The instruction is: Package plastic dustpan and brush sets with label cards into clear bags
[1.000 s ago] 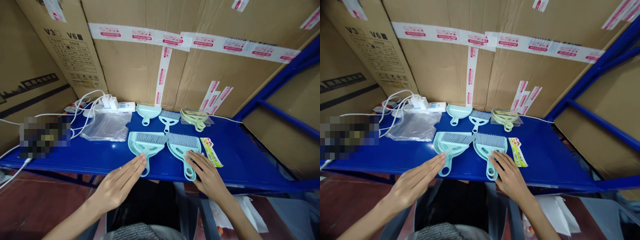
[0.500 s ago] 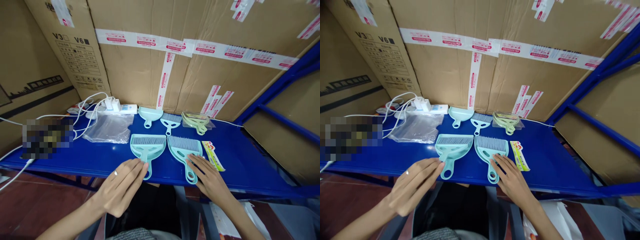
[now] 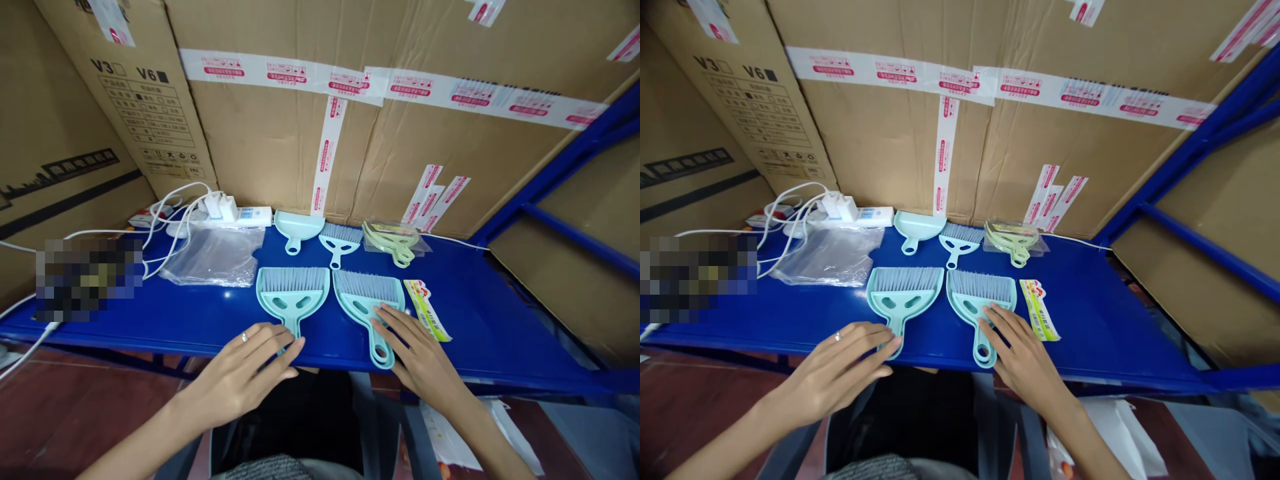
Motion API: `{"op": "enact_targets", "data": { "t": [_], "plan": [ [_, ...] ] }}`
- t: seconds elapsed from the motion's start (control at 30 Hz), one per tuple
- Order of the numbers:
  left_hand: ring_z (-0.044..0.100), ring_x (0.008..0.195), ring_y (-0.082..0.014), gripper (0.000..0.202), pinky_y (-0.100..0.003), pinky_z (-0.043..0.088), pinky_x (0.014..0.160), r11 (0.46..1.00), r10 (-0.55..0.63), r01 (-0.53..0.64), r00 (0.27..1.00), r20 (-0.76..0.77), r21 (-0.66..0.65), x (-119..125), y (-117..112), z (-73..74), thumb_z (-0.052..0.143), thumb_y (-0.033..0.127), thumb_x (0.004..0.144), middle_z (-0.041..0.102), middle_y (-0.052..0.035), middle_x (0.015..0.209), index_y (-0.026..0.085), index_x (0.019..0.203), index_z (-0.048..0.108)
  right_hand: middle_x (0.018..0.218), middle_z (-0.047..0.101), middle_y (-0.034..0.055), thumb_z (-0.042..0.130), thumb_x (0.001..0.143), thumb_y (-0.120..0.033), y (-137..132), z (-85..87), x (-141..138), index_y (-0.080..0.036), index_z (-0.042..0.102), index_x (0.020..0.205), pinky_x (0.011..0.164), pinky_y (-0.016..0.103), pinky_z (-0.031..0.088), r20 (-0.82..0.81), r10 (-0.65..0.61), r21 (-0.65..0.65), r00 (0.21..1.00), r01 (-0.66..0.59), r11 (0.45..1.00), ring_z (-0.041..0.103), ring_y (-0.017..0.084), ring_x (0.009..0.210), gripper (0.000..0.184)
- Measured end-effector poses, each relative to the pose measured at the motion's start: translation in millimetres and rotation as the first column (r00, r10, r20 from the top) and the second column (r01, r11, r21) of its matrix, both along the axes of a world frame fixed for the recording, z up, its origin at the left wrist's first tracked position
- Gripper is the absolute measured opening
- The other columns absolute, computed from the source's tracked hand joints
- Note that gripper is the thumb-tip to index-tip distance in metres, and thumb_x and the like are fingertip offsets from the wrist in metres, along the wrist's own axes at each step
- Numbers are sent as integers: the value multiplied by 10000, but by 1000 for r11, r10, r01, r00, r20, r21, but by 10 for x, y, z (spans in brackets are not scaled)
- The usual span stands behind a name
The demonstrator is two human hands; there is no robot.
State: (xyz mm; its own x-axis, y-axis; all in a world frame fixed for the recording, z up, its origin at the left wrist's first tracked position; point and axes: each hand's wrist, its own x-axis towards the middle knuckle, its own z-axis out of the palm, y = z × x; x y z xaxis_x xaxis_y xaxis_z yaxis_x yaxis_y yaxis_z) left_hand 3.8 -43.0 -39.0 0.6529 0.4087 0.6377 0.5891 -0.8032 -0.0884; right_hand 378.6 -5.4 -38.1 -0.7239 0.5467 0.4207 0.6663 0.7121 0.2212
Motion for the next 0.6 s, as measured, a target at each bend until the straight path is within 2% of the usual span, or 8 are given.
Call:
{"op": "enact_targets", "data": {
  "t": [0.13, 0.2, 0.3, 0.4, 0.5, 0.6],
  "plan": [
    [515, 1488, -295, 539, -481, 514, 1161, 970, 14, -20, 1000, -28, -242, -192, 145, 42, 490, 18, 989, 624, -133, 1516, 165, 1500, 577, 1544, 620, 175, 490, 895, 44, 53, 16, 13, -119, 655, 1401, 1127, 514, 579, 44, -20, -11, 999, 21, 1000, 565, 324, 1467, 557],
    [410, 1577, -295, 610, -497, 469, 1225, 961, 57, -80, 994, -93, -264, -236, 259, 24, 453, 8, 982, 508, -131, 1645, 173, 1566, 513, 1533, 631, 170, 483, 868, 66, 93, 12, 13, -108, 640, 1427, 1130, 509, 578, 50, -23, -18, 998, 24, 1000, 572, 312, 1462, 606],
    [370, 1604, -315, 593, -513, 454, 1248, 974, 111, -144, 976, -188, -172, -216, 428, -46, 469, 27, 1012, 418, -154, 1710, 152, 1591, 489, 1518, 638, 193, 495, 861, 59, 155, -4, 3, -63, 610, 1465, 1148, 532, 567, 43, -10, -5, 999, 10, 1000, 566, 330, 1465, 627],
    [472, 1544, -317, 520, -495, 515, 1199, 985, 130, -151, 964, -234, -77, -167, 548, -115, 496, 45, 1033, 493, -159, 1661, 138, 1542, 552, 1516, 631, 220, 503, 862, 51, 203, -24, -8, -29, 623, 1447, 1181, 542, 544, 36, 11, 20, 999, -12, 1000, 544, 362, 1481, 603],
    [571, 1462, -314, 485, -467, 584, 1124, 995, 92, -99, 956, -278, -13, -161, 611, -151, 508, 30, 1027, 605, -144, 1568, 119, 1494, 599, 1498, 649, 211, 513, 904, 27, 229, -41, -18, -54, 639, 1440, 1191, 502, 546, 38, 46, 35, 998, -48, 998, 564, 339, 1467, 556],
    [568, 1465, -313, 483, -453, 608, 1096, 998, 67, -64, 954, -291, 19, -200, 634, -163, 513, 14, 1016, 648, -140, 1521, 95, 1482, 605, 1483, 661, 207, 505, 919, 41, 240, -49, -37, -71, 613, 1481, 1190, 475, 550, 30, 72, 46, 997, -73, 996, 555, 319, 1478, 584]
  ]
}}
